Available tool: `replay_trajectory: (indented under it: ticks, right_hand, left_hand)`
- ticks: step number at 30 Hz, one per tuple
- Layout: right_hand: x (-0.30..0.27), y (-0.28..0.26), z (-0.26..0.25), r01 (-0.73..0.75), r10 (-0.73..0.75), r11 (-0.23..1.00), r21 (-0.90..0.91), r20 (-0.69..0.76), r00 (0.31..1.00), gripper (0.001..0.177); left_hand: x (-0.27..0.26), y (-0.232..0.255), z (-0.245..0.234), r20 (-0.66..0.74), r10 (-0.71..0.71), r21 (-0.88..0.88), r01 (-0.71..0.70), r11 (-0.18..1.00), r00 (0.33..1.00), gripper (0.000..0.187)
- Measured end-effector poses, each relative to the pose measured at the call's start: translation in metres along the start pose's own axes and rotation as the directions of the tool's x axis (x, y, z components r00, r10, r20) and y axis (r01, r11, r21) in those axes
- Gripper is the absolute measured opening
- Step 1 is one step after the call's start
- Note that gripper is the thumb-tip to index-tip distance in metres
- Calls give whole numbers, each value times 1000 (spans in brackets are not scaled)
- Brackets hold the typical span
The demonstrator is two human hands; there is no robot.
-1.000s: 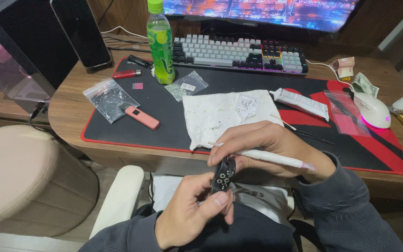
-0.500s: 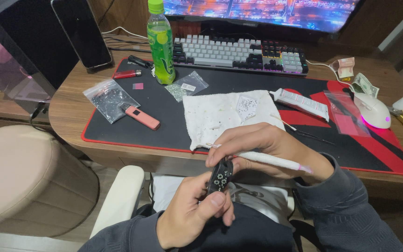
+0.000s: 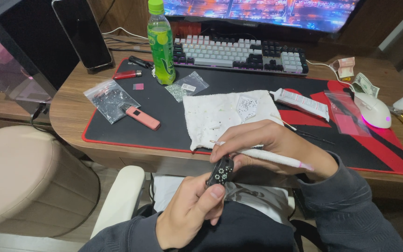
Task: Applying glue and precisely placing small rhinestones onto a handheld electronic device using a wax pen tool.
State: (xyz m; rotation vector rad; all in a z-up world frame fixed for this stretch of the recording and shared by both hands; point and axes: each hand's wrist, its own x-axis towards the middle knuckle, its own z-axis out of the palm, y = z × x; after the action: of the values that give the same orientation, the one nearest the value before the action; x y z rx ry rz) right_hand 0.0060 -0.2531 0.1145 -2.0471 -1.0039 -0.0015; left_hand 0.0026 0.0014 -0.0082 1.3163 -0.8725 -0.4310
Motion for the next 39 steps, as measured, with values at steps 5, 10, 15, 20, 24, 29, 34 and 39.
replay_trajectory:
  ticks: [5, 10, 15, 20, 24, 29, 34, 39]
  right_hand:
    - [-5, -2, -6, 41, -41, 999, 14, -48, 998, 24]
    - [-5, -5, -9, 75, -76, 997, -21, -47, 996, 26]
    - [-6, -11, -8, 69, -71, 997, -34, -65, 995, 26]
    - [-5, -12, -6, 90, -97, 992, -87, -79, 992, 28]
    - [-4, -15, -4, 119, -125, 990, -71, -82, 989, 31]
    - [-2, -15, 1, 113, -119, 992, -60, -112, 987, 32]
    - [-4, -5, 3, 88, -94, 995, -52, -125, 988, 33]
    - [-3, -3, 4, 74, -81, 996, -51, -144, 986, 31]
  left_hand:
    - [1, 1, -1, -27, -127, -20, 126, 992, 992, 53]
    - [1, 0, 0, -25, -115, -22, 115, 993, 993, 55]
    - [-1, 3, 1, -17, -84, 23, 84, 996, 996, 53]
    - [-1, 5, 2, -35, -76, 68, 78, 995, 996, 53]
    - [-3, 5, 2, -47, -20, 52, 22, 998, 999, 51]
    - [-2, 6, 2, -72, 39, 131, -30, 991, 997, 51]
    - [0, 8, 1, -101, 59, 215, -36, 976, 993, 53]
    - [1, 4, 1, -136, 6, 216, 24, 976, 991, 53]
